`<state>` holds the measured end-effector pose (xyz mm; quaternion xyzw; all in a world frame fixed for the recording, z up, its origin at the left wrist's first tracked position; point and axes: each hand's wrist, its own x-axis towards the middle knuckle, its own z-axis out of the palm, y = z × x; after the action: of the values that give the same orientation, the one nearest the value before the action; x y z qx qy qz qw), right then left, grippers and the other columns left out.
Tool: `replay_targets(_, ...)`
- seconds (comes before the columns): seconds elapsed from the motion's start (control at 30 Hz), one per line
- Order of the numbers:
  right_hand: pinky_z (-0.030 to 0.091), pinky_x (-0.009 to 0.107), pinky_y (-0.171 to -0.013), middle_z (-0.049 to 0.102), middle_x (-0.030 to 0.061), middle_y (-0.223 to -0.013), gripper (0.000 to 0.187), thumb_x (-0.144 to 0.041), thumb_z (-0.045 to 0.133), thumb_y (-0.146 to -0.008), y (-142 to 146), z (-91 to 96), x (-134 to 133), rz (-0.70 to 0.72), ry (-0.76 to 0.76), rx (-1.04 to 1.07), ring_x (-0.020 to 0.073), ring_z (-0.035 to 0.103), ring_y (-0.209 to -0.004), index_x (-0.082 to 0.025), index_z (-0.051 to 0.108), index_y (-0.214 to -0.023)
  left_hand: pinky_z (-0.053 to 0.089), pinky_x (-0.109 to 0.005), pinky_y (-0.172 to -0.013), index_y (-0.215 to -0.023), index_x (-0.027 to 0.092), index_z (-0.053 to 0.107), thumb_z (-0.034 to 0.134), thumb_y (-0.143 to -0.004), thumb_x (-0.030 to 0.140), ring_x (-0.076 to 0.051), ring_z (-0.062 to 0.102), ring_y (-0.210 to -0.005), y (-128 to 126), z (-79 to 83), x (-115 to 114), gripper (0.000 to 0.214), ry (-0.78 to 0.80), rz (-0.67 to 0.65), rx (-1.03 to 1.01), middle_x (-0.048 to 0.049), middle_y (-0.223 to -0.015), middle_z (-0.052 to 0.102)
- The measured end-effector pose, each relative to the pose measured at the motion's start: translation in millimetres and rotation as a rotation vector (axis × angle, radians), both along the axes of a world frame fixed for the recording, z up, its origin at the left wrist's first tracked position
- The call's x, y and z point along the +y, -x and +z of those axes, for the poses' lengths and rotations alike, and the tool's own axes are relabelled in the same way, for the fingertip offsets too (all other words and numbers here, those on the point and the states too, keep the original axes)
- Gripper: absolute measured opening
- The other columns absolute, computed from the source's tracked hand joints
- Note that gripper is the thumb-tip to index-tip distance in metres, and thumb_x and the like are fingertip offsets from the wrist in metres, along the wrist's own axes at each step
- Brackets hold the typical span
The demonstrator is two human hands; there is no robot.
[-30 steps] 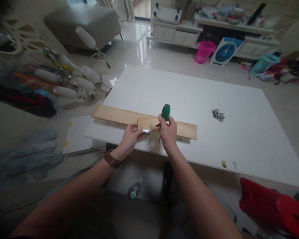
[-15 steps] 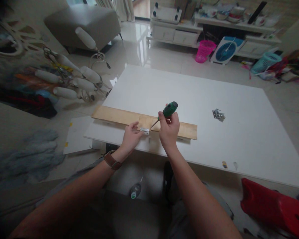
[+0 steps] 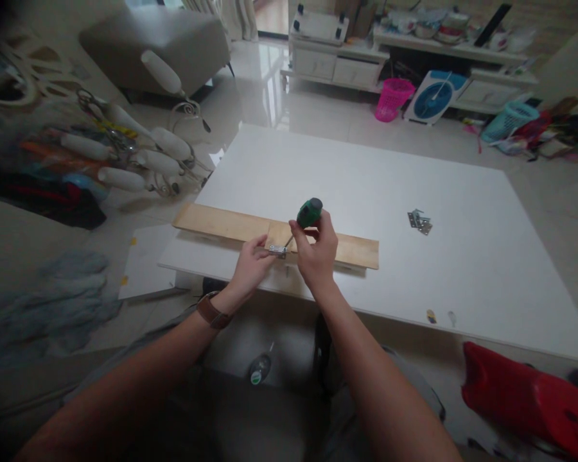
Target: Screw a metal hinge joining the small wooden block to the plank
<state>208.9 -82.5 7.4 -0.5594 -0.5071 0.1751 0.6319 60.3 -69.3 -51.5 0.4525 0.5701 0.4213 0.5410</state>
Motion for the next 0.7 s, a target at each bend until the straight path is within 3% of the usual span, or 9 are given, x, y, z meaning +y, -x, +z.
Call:
replay_targets(0.33, 0.062, 0.031, -0.069, 0.069, 0.0033, -0.105, 0.027, -0.037, 0.074, -0.092, 5, 3.9, -1, 0.014, 0.01, 0.016, 0.0187, 0.068, -0.09, -0.029, 0.064, -0.116, 0.06, -0.038, -0.098, -0.135, 0.018, 0.06, 0.076, -0.074, 0.006, -0.016, 0.069, -0.093, 6, 9.8, 0, 0.065, -0.058, -0.094, 0.224, -0.0114, -0.134, 0.049)
replay_targets(0.5, 0.063, 0.032, -0.07, 0.067, 0.0017, -0.098, 0.025, -0.035, 0.074, -0.092, 5, 4.0, -3, 0.026, 0.008, 0.005, 0.0182, 0.067, -0.087, -0.029, 0.064, -0.114, 0.053, -0.047, -0.111, -0.128, 0.018, 0.064, 0.073, -0.074, 0.006, -0.025, 0.063, -0.115, 15, 10.6, 3, 0.056, -0.306, -0.164, 0.454, -0.011, -0.127, 0.053)
replay_targets(0.6, 0.062, 0.031, -0.068, 0.066, 0.0009, -0.094, 0.025, -0.036, 0.074, -0.092, 5, 3.8, -2, 0.028, 0.008, -0.003, 0.0178, 0.067, -0.086, -0.029, 0.064, -0.113, 0.047, -0.052, -0.118, -0.124, 0.017, 0.067, 0.069, -0.076, 0.003, -0.03, 0.057, -0.129, 19, 14.3, 5, 0.05, -0.504, -0.319, 0.595, -0.0139, -0.132, 0.059)
replay_targets(0.7, 0.062, 0.032, -0.069, 0.066, 0.0014, -0.095, 0.026, -0.035, 0.074, -0.092, 5, 4.0, -1, 0.031, 0.005, -0.011, 0.0181, 0.067, -0.086, -0.03, 0.064, -0.116, 0.043, -0.051, -0.123, -0.128, 0.016, 0.067, 0.066, -0.079, 0.002, -0.031, 0.053, -0.139, 21, 16.8, 7, 0.051, -0.605, -0.454, 0.668, -0.0152, -0.144, 0.061)
